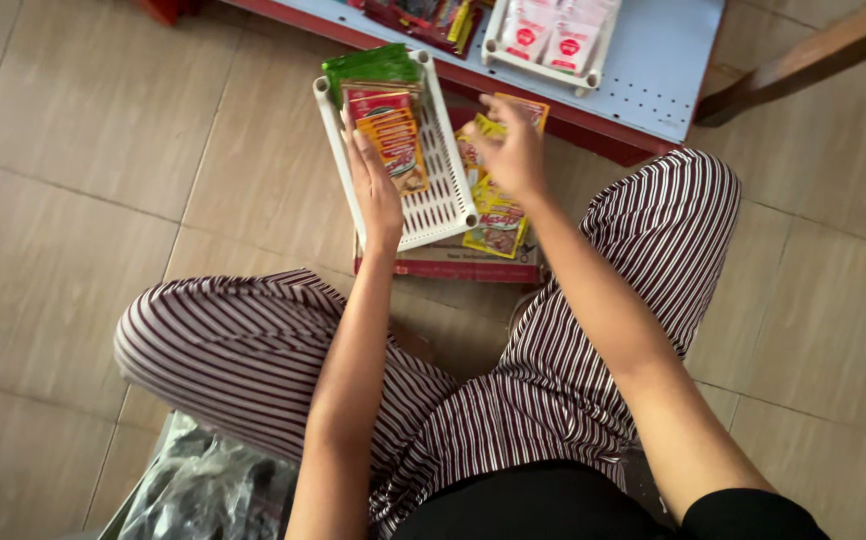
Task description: The person sits on the floor and arranges small snack packets into a white plastic basket, then places the basket on a shelf. The person then wipes the shelves with a cloth.
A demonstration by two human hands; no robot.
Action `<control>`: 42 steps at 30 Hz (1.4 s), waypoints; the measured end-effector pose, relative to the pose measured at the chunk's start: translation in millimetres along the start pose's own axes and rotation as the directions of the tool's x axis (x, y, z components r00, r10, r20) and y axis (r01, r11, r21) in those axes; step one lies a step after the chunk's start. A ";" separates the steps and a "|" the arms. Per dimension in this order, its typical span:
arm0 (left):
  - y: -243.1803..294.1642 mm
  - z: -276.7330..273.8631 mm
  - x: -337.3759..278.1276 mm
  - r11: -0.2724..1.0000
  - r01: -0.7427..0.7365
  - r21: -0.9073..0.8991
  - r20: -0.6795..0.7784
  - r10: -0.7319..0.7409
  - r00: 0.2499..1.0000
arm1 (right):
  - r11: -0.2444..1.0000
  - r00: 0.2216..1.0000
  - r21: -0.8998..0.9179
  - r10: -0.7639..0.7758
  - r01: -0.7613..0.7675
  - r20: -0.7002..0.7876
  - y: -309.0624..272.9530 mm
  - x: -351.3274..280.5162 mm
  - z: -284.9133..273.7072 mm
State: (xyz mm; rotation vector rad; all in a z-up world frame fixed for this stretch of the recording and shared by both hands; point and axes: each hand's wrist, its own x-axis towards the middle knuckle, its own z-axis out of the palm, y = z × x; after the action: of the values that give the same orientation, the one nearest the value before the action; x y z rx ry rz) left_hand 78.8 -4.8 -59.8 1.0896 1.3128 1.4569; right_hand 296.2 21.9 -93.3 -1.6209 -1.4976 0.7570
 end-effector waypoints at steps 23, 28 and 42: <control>14.0 4.1 -18.2 0.992 0.106 -0.073 0.118 -0.097 0.988 | 0.793 0.806 -0.208 0.498 -0.573 -0.320 113.2 35.8 -6.9; 10.4 5.4 -20.6 0.990 0.111 -0.089 0.124 -0.099 0.987 | 0.857 0.809 -0.096 0.434 -0.507 -0.396 128.0 34.8 -5.5; 20.6 4.8 -21.3 0.992 0.110 -0.064 0.147 -0.099 0.984 | 0.859 0.918 0.353 0.397 -0.372 0.002 112.0 31.8 -43.1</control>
State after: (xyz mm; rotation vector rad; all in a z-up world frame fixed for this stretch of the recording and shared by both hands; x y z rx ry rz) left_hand 87.6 -25.7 -40.1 1.0425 1.1893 1.3134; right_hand 394.8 47.5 -164.2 -1.6661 -0.9252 1.1038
